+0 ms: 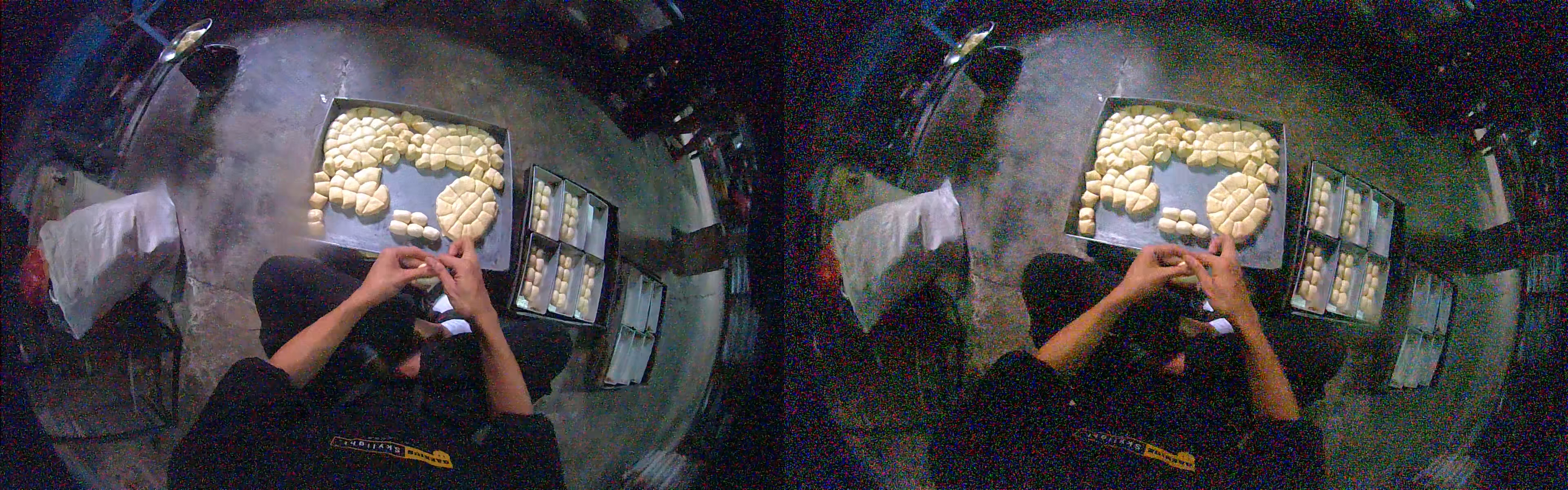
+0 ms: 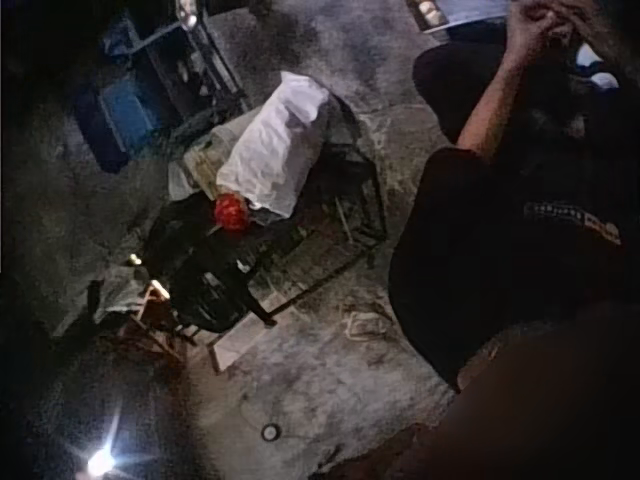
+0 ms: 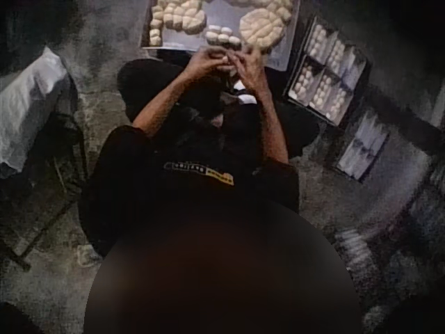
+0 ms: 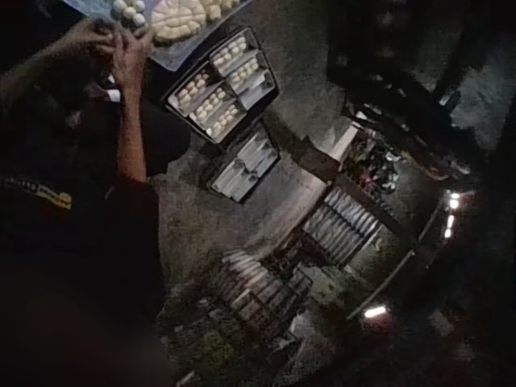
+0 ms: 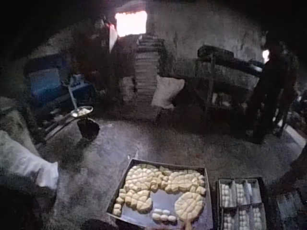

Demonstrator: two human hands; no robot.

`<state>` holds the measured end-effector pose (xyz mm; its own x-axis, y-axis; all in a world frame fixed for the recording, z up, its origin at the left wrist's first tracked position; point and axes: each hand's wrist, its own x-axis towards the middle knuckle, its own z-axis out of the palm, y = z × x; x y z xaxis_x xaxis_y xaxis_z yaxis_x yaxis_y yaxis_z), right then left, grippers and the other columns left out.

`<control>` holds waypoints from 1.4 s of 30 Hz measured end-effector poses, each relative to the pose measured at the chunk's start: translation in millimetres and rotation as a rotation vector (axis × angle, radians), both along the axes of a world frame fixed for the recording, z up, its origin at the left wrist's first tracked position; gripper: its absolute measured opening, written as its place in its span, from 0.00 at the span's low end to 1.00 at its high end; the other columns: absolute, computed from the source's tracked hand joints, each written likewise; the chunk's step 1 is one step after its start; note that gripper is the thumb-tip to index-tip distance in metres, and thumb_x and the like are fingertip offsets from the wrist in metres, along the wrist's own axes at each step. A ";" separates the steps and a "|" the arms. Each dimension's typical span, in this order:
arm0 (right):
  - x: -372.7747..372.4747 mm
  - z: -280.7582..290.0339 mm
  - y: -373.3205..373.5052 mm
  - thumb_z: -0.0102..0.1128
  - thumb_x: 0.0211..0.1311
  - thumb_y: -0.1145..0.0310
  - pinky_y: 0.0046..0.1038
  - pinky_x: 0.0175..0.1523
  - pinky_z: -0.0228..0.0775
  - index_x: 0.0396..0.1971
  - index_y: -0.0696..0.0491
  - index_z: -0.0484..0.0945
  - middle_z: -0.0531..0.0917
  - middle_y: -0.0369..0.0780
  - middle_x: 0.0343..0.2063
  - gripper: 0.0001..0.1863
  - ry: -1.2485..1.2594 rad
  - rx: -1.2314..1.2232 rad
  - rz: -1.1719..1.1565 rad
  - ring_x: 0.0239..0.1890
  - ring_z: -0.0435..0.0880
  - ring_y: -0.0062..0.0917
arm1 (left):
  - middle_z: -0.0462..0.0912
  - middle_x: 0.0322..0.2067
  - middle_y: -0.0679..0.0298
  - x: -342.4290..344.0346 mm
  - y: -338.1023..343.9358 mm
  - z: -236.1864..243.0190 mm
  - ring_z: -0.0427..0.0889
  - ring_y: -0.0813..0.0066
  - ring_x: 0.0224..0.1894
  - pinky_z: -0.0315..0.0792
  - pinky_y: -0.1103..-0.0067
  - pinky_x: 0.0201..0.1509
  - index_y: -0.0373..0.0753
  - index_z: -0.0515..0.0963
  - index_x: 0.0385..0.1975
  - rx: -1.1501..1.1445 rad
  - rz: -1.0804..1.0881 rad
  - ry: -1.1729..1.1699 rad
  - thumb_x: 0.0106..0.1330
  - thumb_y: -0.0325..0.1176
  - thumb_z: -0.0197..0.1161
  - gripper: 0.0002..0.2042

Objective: The person forms small pieces of dough by hand, rolling them between their palms and placing them into metal baking tins.

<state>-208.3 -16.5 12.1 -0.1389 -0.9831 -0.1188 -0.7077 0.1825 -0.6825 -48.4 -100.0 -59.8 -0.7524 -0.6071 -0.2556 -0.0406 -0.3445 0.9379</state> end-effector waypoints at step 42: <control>-44.6 -153.9 -99.9 0.70 0.40 0.72 0.38 0.52 0.71 0.43 0.58 0.74 0.79 0.48 0.38 0.25 0.121 -0.228 0.233 0.44 0.78 0.43 | 0.77 0.37 0.55 -40.1 -120.5 -106.9 0.74 0.49 0.47 0.75 0.63 0.40 0.37 0.74 0.41 -1.114 -0.184 -0.389 0.43 0.30 0.70 0.22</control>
